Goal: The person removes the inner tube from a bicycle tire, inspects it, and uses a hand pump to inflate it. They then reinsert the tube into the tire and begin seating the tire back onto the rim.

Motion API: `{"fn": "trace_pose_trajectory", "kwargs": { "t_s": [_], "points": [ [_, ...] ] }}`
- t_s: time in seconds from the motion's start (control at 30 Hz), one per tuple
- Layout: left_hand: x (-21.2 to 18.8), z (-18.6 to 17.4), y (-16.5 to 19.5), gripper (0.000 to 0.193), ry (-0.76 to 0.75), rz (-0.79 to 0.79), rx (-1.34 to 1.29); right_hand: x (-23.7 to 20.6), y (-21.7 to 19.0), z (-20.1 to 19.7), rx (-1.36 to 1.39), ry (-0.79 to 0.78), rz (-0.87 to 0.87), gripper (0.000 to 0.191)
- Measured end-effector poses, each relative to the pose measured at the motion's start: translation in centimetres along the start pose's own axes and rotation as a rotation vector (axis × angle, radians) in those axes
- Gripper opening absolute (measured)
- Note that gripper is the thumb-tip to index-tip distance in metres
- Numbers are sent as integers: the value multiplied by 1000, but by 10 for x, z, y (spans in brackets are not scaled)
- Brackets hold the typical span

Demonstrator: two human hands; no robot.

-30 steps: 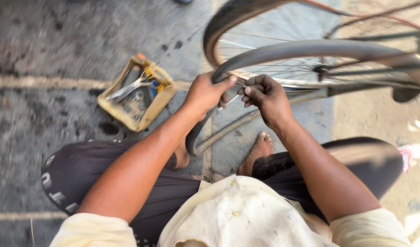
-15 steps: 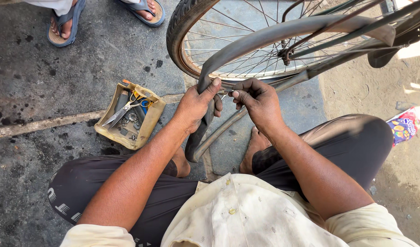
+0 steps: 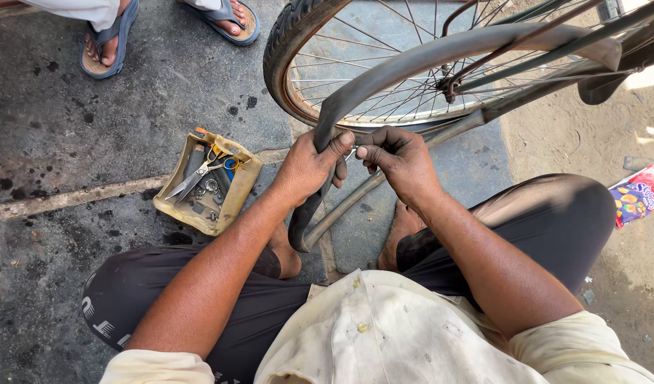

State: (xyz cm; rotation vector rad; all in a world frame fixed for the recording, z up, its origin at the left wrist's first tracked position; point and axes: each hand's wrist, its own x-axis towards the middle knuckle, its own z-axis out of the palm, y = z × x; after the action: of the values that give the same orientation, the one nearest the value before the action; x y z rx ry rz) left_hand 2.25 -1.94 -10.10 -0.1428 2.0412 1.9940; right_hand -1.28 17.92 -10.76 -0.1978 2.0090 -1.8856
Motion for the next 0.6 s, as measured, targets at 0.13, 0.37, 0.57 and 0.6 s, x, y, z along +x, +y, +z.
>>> {"fn": "trace_pose_trajectory", "kwargs": {
  "t_s": [0.13, 0.37, 0.57, 0.6],
  "points": [
    [0, 0, 2, 55, 6, -44, -5, -1, -1, 0, -228, 24, -167, 14],
    [-1, 3, 11, 55, 36, 2, 98, 0, 1, 2, -15, -18, -2, 13],
    [0, 5, 15, 55, 26, 31, 155, 1, 7, 2, -164, -18, -50, 24],
    [0, 6, 15, 55, 25, 38, 155, 0, 7, 3, -168, -16, -50, 25]
  ]
}}
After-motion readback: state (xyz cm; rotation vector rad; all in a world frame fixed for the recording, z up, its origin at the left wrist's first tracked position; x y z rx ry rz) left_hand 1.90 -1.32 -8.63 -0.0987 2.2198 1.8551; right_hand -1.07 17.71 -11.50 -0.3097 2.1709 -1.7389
